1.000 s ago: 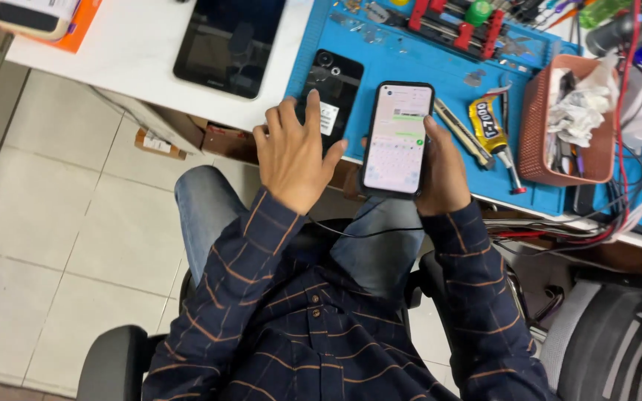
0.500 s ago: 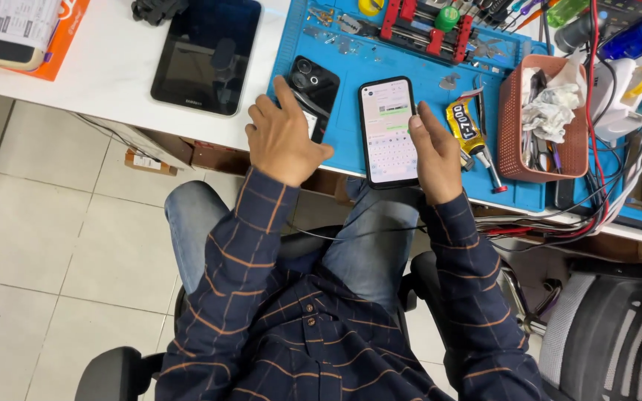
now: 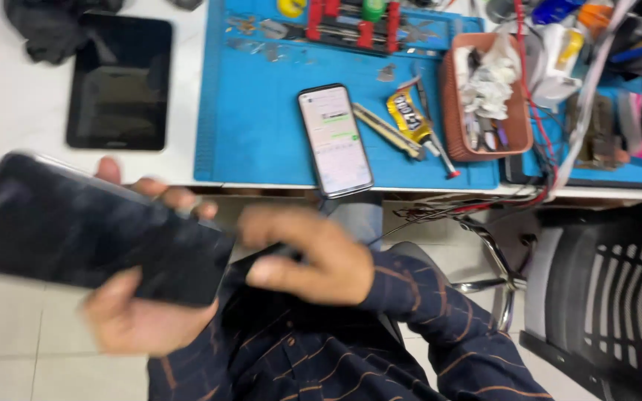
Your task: The person holds two smartphones, comparing them side-by-side before placing one on the desk. They then interact with the remaining phone, scrolling through a messaging application. Finally, they connect a charging cable to the phone and plug it into a power source.
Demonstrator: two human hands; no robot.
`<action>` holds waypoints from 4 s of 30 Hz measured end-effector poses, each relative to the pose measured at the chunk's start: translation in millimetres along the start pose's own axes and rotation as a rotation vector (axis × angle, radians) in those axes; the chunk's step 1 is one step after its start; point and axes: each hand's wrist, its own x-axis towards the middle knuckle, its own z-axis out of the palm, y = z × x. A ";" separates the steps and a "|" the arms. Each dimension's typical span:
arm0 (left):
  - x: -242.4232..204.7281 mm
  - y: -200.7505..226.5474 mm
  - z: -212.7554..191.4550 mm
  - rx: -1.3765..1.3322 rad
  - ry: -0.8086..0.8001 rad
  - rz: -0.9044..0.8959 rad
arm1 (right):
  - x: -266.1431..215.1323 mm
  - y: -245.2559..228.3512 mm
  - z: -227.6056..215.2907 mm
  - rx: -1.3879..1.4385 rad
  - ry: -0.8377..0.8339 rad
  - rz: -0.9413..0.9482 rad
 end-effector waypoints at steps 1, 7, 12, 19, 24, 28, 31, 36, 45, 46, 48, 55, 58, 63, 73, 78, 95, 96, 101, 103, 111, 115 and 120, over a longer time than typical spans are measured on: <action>-2.0 3.4 0.3 -0.013 -0.014 -0.019 | -6.2 0.8 11.3 -0.018 0.018 0.007; -8.4 15.8 9.5 0.140 0.116 -0.084 | -29.2 4.4 63.6 0.314 0.078 0.219; -5.4 10.1 3.1 -0.071 -0.129 -0.100 | -32.7 10.7 61.5 0.228 0.089 0.201; 3.7 48.4 13.4 -0.024 0.071 0.004 | -29.6 -6.3 43.0 0.117 0.019 0.104; -14.2 60.1 29.2 -0.481 0.415 0.307 | -35.7 -5.6 43.3 0.250 -0.006 0.110; 0.5 98.6 29.9 0.265 0.553 -0.271 | -33.1 3.8 46.5 0.326 0.042 0.227; 18.2 102.5 26.1 0.469 0.466 -0.378 | -32.8 3.1 46.1 0.351 0.093 0.212; 27.5 93.6 42.0 0.850 0.574 -0.477 | -30.9 4.8 45.3 0.325 0.129 0.206; -5.2 104.3 -36.6 -0.009 0.137 0.453 | -23.0 72.8 42.3 -0.344 -0.045 0.168; -9.0 120.2 -30.0 0.004 0.150 0.504 | -27.4 94.9 50.1 -0.329 -0.087 0.136; -14.5 146.1 -18.7 0.139 0.432 0.550 | -41.6 138.2 61.6 -0.557 -0.275 0.108; -62.2 243.2 -114.4 -0.233 0.440 0.879 | 0.1 167.1 118.4 -0.483 -0.426 0.165; -58.2 244.9 -117.6 -0.118 0.545 0.951 | 64.5 182.1 162.0 -0.251 -0.459 0.203; -45.9 236.2 -125.5 0.051 0.611 0.907 | 204.9 257.0 270.4 0.056 -0.375 0.248; 35.6 238.4 -147.0 0.104 0.860 0.741 | 327.1 291.4 397.5 -0.179 0.096 0.447; 69.7 248.2 -136.2 0.150 1.230 0.660 | 327.6 267.7 406.1 -0.237 0.172 0.470; 22.7 219.1 -136.3 0.233 1.108 0.704 | 340.3 170.8 394.9 0.235 0.391 0.695; 20.0 218.0 -138.3 0.238 1.076 0.703 | 341.1 173.8 396.5 0.190 0.358 0.714; 20.8 214.7 -142.4 0.179 1.028 0.734 | 352.8 227.0 405.4 0.152 0.333 0.635; 20.6 212.8 -166.1 0.150 1.018 0.748 | 349.5 250.4 408.4 0.137 0.352 0.536; 37.6 166.6 -294.8 0.378 0.587 0.405 | 282.0 299.0 354.4 0.292 0.148 0.468; 46.2 137.0 -315.5 0.382 0.895 0.167 | 258.8 272.3 312.8 0.383 0.031 0.507; 56.2 144.7 -301.9 0.125 0.269 0.138 | 241.2 274.0 299.4 0.266 0.029 0.383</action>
